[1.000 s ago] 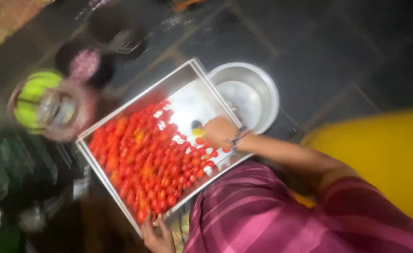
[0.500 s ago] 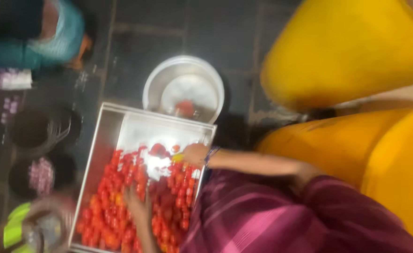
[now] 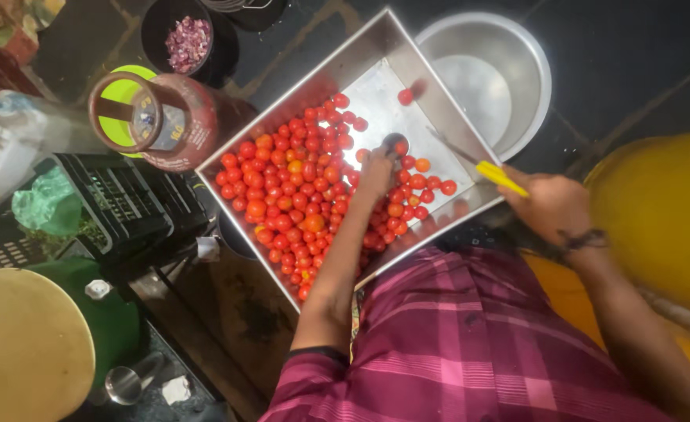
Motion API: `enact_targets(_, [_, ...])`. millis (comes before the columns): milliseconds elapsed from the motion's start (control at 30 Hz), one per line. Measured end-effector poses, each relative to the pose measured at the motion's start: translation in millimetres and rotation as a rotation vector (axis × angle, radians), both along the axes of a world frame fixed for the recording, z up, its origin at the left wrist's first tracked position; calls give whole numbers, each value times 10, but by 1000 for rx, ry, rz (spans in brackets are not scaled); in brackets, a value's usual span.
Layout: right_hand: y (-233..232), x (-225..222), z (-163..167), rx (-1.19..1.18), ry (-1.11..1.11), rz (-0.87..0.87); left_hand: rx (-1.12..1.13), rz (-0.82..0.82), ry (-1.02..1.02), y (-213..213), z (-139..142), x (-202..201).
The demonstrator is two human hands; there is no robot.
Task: The person sits on the floor sorting tomatoes in a large metal tray, moving good tomatoes aside and cutting out spoiled ones with a yellow-handled knife. They pour a tray of coconut pieces into the tomatoes, then add water from a blue plastic mug and continue cutting and sorting.
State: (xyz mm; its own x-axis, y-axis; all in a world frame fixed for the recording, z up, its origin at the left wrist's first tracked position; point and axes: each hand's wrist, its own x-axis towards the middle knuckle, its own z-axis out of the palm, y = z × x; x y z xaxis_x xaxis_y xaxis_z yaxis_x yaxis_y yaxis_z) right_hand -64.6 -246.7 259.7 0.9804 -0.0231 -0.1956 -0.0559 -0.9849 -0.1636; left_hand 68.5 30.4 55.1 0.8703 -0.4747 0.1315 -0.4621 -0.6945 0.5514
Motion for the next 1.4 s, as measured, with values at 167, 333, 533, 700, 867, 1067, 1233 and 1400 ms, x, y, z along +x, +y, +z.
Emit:
enact_targets(167, [-23,-7,-435,-162,-125,295,-263,317,-15,169,-27,-220])
enact_targets(333, [76,411,-555,-84,-205,485,-252,530,135,351,94,-519])
enact_targets(533, [144,846,-414,-81,-107,522,-342,561,100,195,63,-795])
enact_targets(700, [127,1200,-548,-208,-177,582,-297,631,119,148,-46,-808])
enact_targets(867, [262,1398,-1161,-180,-245,467,-281,632,152,114,-190,-446])
enact_targets(1067, [155,425,-1391,92,15,218,-215,562,304,-17,-251,-136])
enact_targets(1233, [316,253,-738,105,-97,130,-336,463,-13,-138,-165,-50])
enact_targets(1400, [409,302,-161,-37,-81,188,-501,544,52,170,55,-252])
